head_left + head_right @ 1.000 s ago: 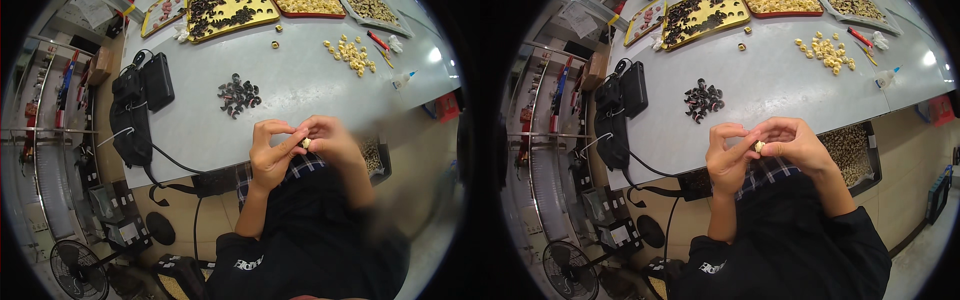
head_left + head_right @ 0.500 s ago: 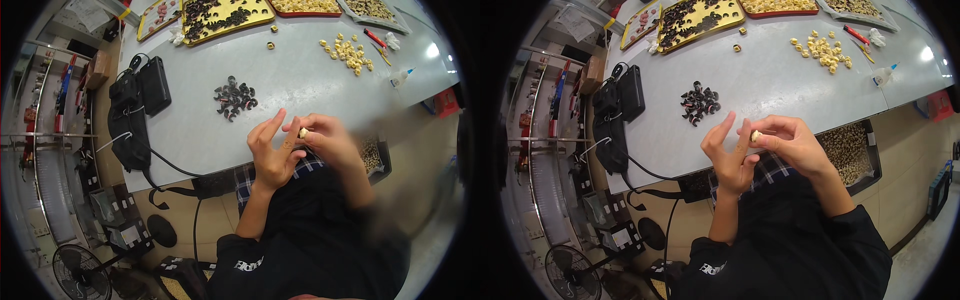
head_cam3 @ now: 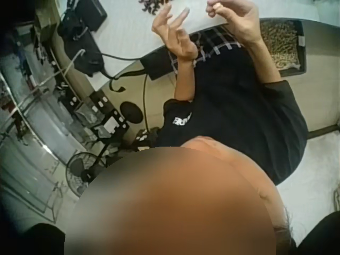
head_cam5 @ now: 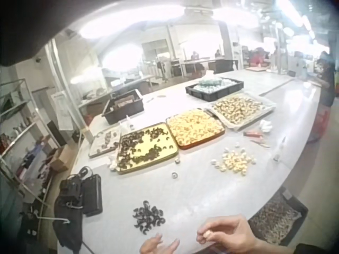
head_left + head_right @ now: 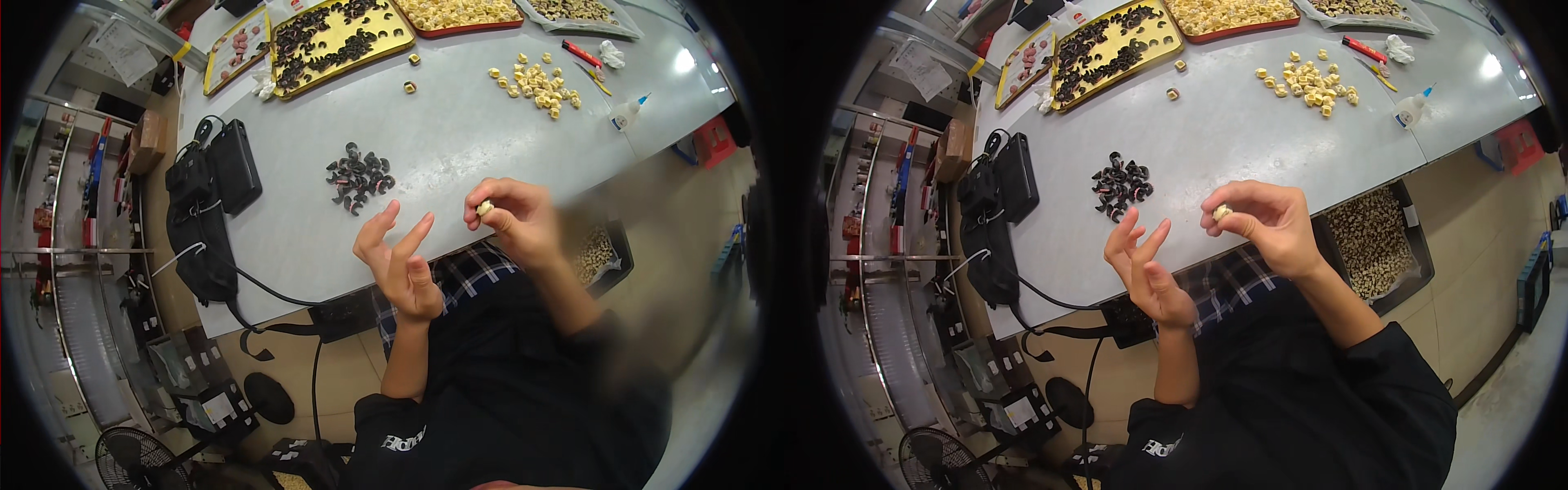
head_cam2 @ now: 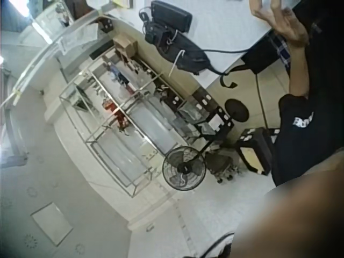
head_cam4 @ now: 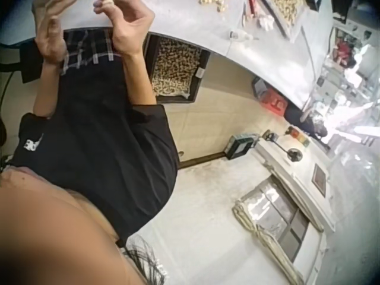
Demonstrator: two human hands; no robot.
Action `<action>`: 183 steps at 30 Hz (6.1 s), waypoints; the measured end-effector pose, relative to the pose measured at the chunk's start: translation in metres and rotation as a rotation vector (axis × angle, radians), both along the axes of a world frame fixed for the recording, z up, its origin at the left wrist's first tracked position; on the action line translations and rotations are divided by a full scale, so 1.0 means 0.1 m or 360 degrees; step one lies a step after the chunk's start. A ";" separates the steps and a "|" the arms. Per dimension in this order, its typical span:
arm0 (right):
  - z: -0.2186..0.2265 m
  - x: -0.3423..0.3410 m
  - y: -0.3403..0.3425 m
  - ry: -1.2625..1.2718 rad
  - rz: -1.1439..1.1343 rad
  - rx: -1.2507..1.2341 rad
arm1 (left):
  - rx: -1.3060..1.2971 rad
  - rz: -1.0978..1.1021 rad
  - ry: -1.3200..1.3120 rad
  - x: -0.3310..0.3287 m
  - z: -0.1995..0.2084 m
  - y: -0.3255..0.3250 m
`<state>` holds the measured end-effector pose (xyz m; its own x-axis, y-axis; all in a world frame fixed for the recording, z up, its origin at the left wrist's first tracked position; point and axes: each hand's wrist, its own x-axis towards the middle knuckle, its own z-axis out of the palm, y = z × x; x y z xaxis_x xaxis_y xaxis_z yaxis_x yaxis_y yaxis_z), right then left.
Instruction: Applying glue to small black components and attaching them to gold-colored circular bases on a factory assembly table.
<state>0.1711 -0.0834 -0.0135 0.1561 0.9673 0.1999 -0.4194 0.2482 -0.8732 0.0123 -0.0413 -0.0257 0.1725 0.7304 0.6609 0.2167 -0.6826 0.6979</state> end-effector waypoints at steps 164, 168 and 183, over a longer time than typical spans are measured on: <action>0.24 -0.30 0.35 0.0168 -0.0368 0.0096 | -0.0666 -0.0612 -0.0957 -0.06 -0.02 0.05; 0.18 -0.29 0.36 0.0207 -0.0354 0.0080 | -0.0651 -0.0609 -0.0948 -0.07 -0.03 0.06; 0.18 -0.27 0.32 0.0159 -0.0323 0.0113 | -0.0661 -0.0473 -0.0794 -0.04 0.01 0.02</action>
<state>0.1445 -0.0518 0.0041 0.3682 0.8982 0.2400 -0.4380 0.3953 -0.8074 0.0086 -0.0394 -0.0243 0.1527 0.9081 0.3899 -0.3502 -0.3192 0.8806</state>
